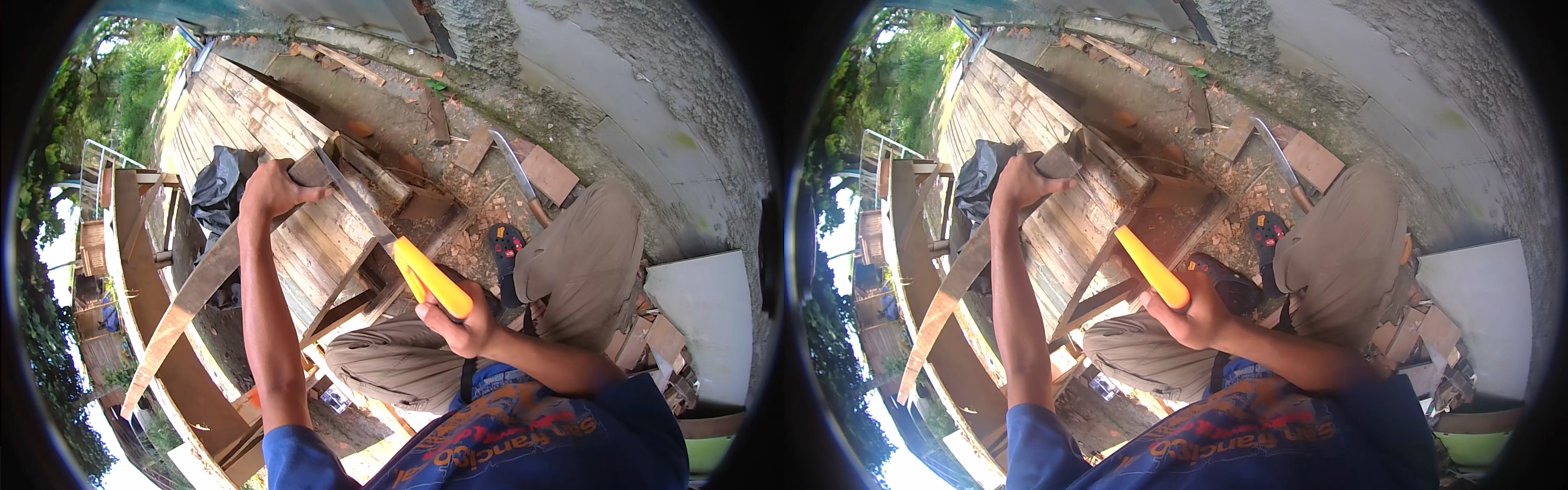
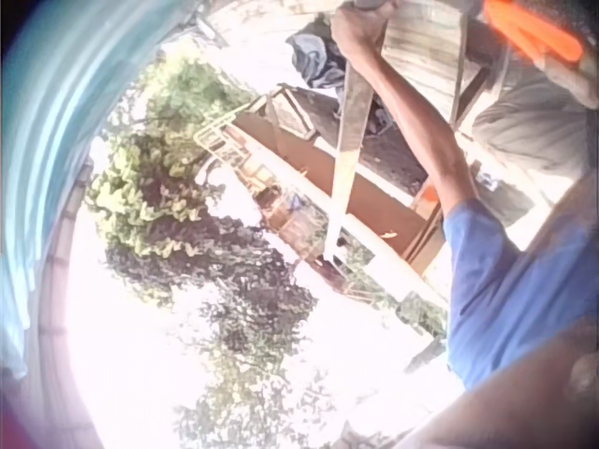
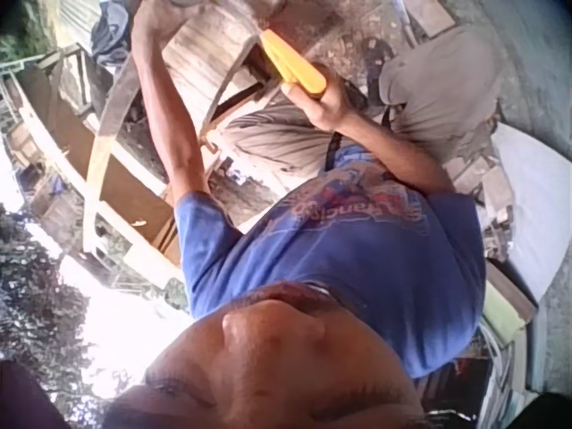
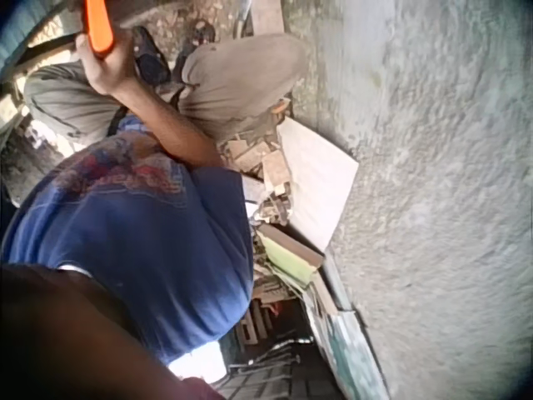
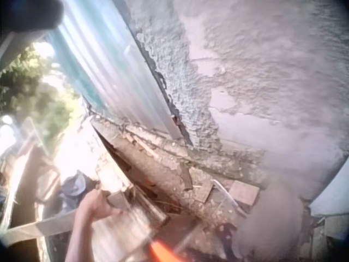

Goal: The person sits on the ground and uses a machete to repeatedly strike and shape a wooden plank resting on a wooden platform. The person also briefly uses a hand saw on the plank before returning to the machete.

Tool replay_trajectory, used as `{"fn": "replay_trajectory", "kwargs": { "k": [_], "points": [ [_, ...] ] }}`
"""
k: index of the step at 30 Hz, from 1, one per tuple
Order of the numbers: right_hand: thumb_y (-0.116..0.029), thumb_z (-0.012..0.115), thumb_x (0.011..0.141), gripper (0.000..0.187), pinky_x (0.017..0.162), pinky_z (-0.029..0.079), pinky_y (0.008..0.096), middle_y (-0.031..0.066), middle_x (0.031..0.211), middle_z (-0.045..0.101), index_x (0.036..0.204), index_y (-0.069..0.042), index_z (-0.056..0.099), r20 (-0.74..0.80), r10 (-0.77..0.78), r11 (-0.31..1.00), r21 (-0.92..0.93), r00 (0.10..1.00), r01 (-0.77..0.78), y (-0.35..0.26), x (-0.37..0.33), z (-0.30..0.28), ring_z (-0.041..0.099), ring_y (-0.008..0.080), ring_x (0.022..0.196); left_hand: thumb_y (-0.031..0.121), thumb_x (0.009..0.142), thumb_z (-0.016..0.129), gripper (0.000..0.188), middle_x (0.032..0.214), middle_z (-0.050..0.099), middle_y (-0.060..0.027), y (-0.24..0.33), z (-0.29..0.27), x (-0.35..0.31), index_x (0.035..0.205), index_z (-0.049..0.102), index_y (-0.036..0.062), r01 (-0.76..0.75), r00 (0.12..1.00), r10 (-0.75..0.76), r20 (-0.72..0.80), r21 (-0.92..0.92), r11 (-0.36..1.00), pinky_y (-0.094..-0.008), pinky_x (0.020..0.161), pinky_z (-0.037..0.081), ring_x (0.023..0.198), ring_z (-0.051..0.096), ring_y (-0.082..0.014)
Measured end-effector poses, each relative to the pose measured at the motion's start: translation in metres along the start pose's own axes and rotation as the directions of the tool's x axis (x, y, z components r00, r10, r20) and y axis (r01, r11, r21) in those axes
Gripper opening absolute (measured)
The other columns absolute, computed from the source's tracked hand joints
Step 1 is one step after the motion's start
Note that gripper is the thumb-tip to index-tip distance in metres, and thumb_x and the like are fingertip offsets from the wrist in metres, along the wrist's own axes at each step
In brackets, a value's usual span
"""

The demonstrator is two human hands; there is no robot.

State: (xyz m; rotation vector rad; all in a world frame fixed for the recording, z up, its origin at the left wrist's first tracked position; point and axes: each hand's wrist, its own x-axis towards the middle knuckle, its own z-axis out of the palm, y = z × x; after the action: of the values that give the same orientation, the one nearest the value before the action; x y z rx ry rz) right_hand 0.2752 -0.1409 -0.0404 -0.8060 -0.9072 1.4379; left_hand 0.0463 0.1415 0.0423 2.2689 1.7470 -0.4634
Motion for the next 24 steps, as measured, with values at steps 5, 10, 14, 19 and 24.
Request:
{"fn": "replay_trajectory", "kwargs": {
  "k": [5, 10, 14, 19, 24],
  "points": [
    [-0.011, 0.064, 0.095, 0.017, 0.054, 0.040, 0.0324, -0.0005, 0.058, 0.052, 0.080, -0.002, 0.061, -0.011, 0.119, 0.993, 0.013, 0.993, -0.119, -0.011, 0.038, 0.005, 0.050, 0.0078, 0.056, 0.063, 0.059, 0.088, 0.080, 0.088, 0.074, -0.0245, 0.030, 0.014, -0.019, 0.104, 0.074, -0.0004, 0.100, 0.981, -0.063, -0.182, 0.200, 0.975, -0.0462, 0.078, 0.058, 0.086, 0.074, -0.0385],
    [-0.015, 0.065, 0.093, 0.026, 0.051, 0.038, 0.0335, -0.0006, 0.054, 0.052, 0.073, -0.001, 0.057, -0.116, -0.065, 0.997, 0.030, 0.991, 0.069, 0.013, 0.128, 0.032, 0.047, 0.0078, 0.053, 0.065, 0.058, 0.087, 0.079, 0.085, 0.074, -0.0223, 0.035, 0.015, -0.020, 0.101, 0.071, 0.0003, 0.063, 0.970, -0.009, -0.244, 0.215, 0.975, -0.0473, 0.076, 0.058, 0.086, 0.073, -0.0399],
    [-0.009, 0.065, 0.093, 0.019, 0.054, 0.042, 0.0344, 0.0052, 0.060, 0.055, 0.077, -0.002, 0.060, -0.029, 0.016, 0.991, -0.129, 0.999, -0.019, -0.013, 0.016, 0.006, 0.054, 0.0145, 0.054, 0.063, 0.060, 0.087, 0.077, 0.084, 0.074, -0.0219, 0.018, 0.015, -0.016, 0.100, 0.070, -0.0002, 0.018, 0.979, 0.012, -0.202, 0.148, 0.989, -0.0481, 0.077, 0.058, 0.086, 0.073, -0.0411],
    [-0.010, 0.066, 0.092, 0.016, 0.053, 0.043, 0.0346, 0.0067, 0.060, 0.058, 0.080, -0.001, 0.062, -0.046, -0.080, 0.987, -0.146, 0.996, 0.073, -0.018, 0.006, 0.011, 0.056, 0.0142, 0.052, 0.059, 0.062, 0.087, 0.075, 0.089, 0.074, -0.0224, 0.022, 0.024, -0.028, 0.106, 0.069, 0.0023, 0.092, 0.968, -0.043, -0.247, 0.192, 0.977, -0.0480, 0.077, 0.058, 0.088, 0.073, -0.0399],
    [-0.017, 0.067, 0.094, 0.023, 0.052, 0.040, 0.0336, 0.0021, 0.057, 0.057, 0.079, -0.001, 0.061, -0.115, -0.076, 0.997, -0.038, 0.990, 0.072, 0.007, 0.134, 0.028, 0.053, 0.0098, 0.053, 0.059, 0.065, 0.087, 0.074, 0.092, 0.074, -0.0232, 0.042, 0.016, -0.027, 0.107, 0.065, 0.0018, 0.059, 0.978, -0.012, -0.208, 0.219, 0.974, -0.0485, 0.077, 0.058, 0.090, 0.073, -0.0395]
  ]
}}
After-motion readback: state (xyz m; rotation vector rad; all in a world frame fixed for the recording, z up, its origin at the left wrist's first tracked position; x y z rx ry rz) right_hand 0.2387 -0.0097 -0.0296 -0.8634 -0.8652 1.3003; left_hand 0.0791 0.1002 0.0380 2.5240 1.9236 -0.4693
